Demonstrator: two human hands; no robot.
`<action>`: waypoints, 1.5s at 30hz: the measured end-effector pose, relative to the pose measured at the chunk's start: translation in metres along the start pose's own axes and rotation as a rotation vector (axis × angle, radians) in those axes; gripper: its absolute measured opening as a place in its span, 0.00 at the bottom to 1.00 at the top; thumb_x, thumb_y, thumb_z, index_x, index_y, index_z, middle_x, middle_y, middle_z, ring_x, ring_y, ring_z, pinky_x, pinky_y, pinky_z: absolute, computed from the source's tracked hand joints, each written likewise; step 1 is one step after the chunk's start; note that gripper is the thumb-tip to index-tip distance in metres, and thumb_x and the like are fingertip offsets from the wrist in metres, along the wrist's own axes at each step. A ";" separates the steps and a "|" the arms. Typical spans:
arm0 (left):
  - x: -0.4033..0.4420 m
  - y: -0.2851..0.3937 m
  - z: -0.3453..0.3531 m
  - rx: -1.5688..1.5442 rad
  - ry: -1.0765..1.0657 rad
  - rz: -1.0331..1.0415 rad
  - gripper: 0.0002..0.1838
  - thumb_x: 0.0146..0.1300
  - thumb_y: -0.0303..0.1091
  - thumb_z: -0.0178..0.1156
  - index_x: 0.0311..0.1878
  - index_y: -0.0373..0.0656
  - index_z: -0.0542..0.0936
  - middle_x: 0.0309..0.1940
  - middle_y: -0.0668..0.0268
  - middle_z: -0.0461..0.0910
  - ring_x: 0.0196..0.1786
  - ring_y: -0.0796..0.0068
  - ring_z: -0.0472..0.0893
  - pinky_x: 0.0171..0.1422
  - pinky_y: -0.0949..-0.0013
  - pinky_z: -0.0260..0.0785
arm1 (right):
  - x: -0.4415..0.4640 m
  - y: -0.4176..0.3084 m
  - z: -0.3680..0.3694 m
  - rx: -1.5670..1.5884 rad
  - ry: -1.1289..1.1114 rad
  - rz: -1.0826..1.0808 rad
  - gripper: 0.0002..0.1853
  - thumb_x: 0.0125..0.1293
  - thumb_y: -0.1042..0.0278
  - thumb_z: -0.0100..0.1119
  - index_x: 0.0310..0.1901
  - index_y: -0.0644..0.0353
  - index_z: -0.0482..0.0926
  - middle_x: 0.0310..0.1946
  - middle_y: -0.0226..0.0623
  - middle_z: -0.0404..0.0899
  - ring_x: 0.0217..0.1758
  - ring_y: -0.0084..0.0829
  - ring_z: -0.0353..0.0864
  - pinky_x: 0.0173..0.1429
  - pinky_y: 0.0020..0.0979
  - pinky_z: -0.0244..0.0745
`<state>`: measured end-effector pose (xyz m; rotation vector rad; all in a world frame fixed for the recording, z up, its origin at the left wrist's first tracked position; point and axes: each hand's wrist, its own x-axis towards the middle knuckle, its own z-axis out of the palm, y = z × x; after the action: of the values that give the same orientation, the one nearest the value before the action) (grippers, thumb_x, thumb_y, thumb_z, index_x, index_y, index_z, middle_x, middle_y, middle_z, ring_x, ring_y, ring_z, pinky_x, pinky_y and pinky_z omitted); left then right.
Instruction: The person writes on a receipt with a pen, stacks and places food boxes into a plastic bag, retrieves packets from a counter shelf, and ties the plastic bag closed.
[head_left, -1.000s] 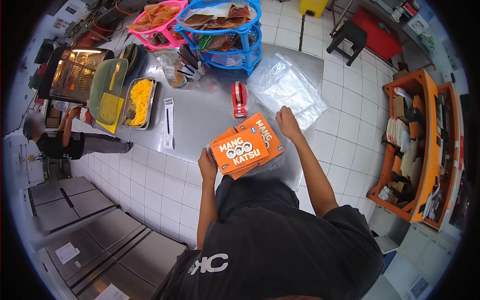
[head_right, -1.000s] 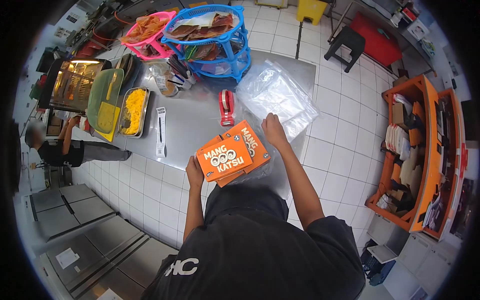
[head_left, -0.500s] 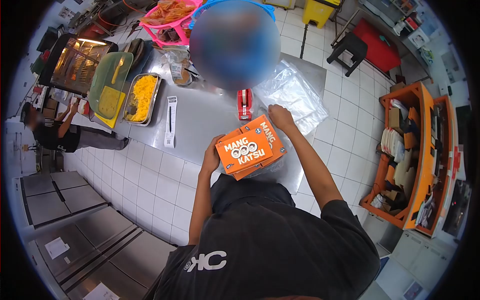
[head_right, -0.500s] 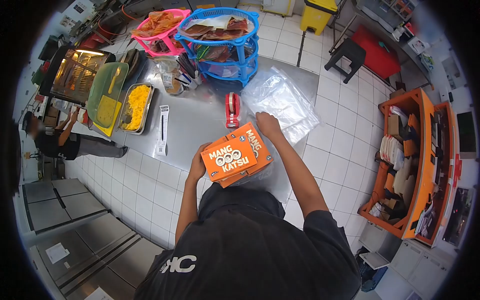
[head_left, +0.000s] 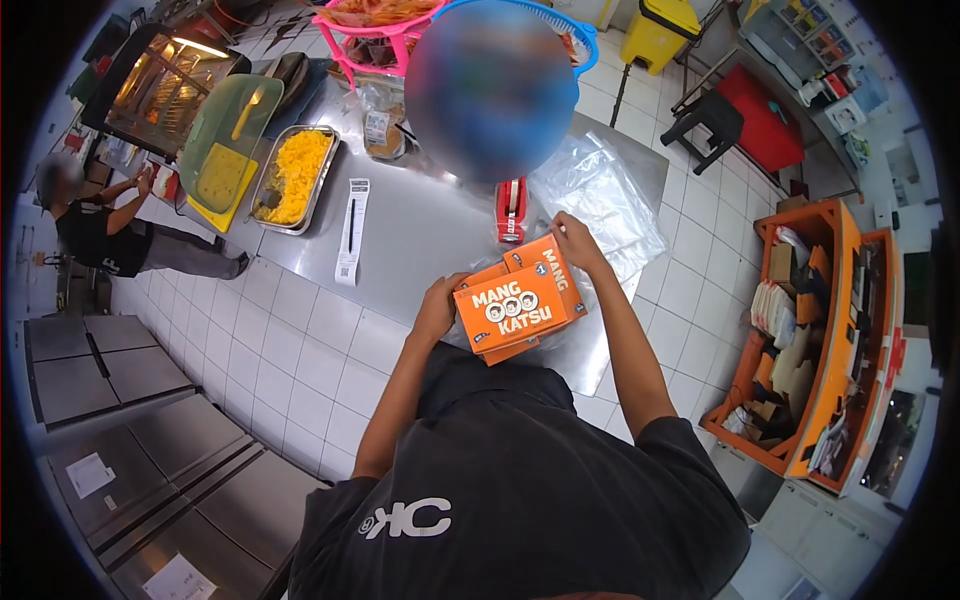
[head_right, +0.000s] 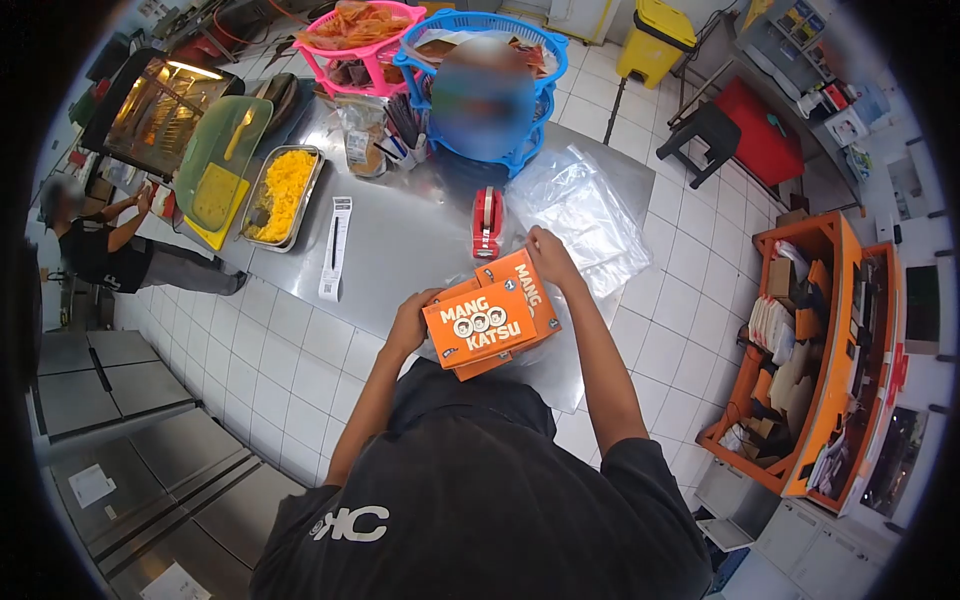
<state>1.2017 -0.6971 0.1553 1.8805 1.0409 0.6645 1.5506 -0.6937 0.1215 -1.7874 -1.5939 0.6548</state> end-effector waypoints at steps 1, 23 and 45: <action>0.001 0.008 -0.006 -0.104 -0.096 -0.199 0.24 0.67 0.18 0.48 0.63 0.45 0.80 0.40 0.49 0.80 0.42 0.49 0.83 0.52 0.54 0.76 | 0.008 0.003 0.002 0.081 -0.073 0.088 0.09 0.75 0.64 0.52 0.43 0.61 0.74 0.33 0.47 0.78 0.37 0.42 0.80 0.44 0.37 0.74; 0.121 0.057 0.037 0.013 -0.633 -0.079 0.24 0.69 0.40 0.62 0.65 0.40 0.75 0.57 0.49 0.82 0.57 0.50 0.83 0.62 0.56 0.73 | 0.050 -0.002 -0.003 -0.005 -0.325 0.060 0.11 0.62 0.65 0.70 0.35 0.65 0.82 0.26 0.43 0.83 0.30 0.32 0.83 0.39 0.35 0.77; 0.120 0.061 0.023 0.018 -0.949 -0.332 0.32 0.72 0.55 0.56 0.75 0.52 0.69 0.62 0.51 0.80 0.65 0.51 0.79 0.69 0.54 0.69 | 0.056 -0.030 -0.001 -0.103 -0.596 0.092 0.08 0.75 0.68 0.53 0.44 0.65 0.77 0.39 0.51 0.85 0.48 0.47 0.87 0.52 0.41 0.77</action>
<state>1.3047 -0.6211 0.2020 1.6650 0.6752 -0.4208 1.5394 -0.6368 0.1476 -1.8503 -1.9576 1.2582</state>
